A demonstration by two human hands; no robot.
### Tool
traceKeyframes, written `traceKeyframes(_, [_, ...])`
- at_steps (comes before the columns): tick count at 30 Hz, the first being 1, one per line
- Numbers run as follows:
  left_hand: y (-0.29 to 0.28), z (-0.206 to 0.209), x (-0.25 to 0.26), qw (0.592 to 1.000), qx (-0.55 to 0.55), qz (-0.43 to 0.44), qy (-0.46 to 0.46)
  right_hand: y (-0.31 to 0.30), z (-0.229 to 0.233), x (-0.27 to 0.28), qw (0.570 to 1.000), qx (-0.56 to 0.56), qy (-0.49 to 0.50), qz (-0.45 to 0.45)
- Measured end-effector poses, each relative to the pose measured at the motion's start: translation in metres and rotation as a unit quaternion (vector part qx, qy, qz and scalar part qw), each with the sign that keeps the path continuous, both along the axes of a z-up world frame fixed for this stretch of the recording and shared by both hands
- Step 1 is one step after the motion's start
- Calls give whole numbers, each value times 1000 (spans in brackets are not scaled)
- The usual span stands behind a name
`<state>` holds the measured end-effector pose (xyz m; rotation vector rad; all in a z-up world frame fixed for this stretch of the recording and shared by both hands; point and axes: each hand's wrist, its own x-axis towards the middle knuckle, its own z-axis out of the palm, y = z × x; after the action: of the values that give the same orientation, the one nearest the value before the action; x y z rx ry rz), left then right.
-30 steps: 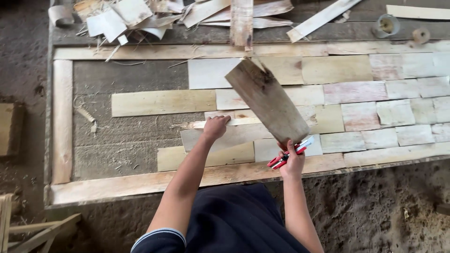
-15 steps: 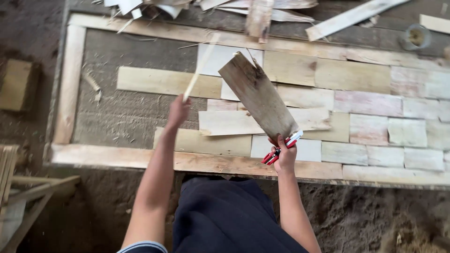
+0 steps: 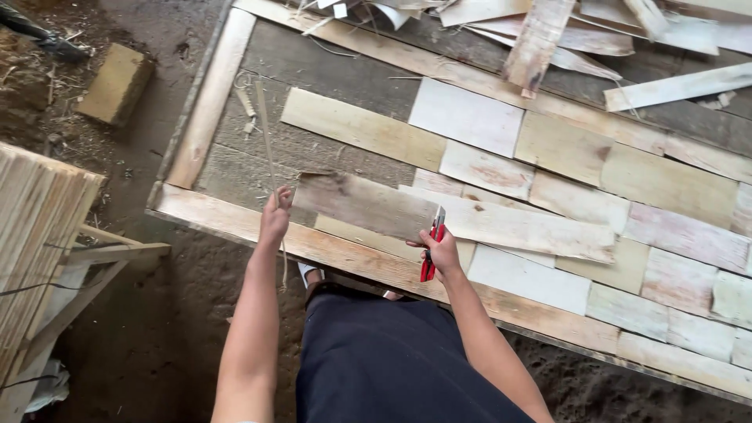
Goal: The person uses a red utility knife to cut and trim thin wooden planks on a workbench. They repeatedly pick up planks, score them, and snap off sections, placing the cut pieces into a pile.
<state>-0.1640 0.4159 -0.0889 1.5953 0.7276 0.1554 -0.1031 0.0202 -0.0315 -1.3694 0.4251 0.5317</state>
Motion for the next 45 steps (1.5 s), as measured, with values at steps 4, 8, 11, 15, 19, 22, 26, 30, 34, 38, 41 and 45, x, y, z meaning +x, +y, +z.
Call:
traceKeyframes(4, [50, -28, -6, 999, 14, 12, 28, 60, -11, -10, 999, -23, 9, 28])
traceKeyframes(8, [124, -78, -16, 994, 72, -23, 76, 109, -70, -15, 990, -129, 3, 65])
traceKeyframes(11, [175, -82, -14, 985, 138, -52, 94, 153, -85, -13, 975, -199, -8, 100])
traceKeyframes(15, [230, -100, -19, 965, 243, -67, 72, 210, -59, -20, 965, -229, 9, 126])
traceKeyframes(19, [268, -111, -20, 952, 270, -108, 97, 246, -69, -26, 963, -243, 33, 113])
traceKeyframes(22, [281, -116, -20, 945, 279, -122, 122, 263, -69, -26, 963, -248, 33, 96])
traceKeyframes(26, [290, -128, -23, 955, 246, -138, 94, 273, -61, -28, 964, -249, 47, 80])
traceKeyframes(30, [293, -128, -23, 959, 231, -144, 78, 276, -50, -26, 962, -256, 55, 78])
traceKeyframes(34, [294, -101, -15, 967, 207, -136, 62, 281, -46, -27, 964, -250, 52, 74])
traceKeyframes(38, [298, -105, -14, 969, 196, -121, 91, 286, -49, -30, 966, -246, 51, 62])
traceKeyframes(41, [305, -113, -11, 971, 193, -110, 84, 293, -42, -26, 966, -248, 45, 62])
traceKeyframes(45, [306, -108, -16, 969, 199, -112, 92, 293, -51, -29, 960, -266, 35, 75])
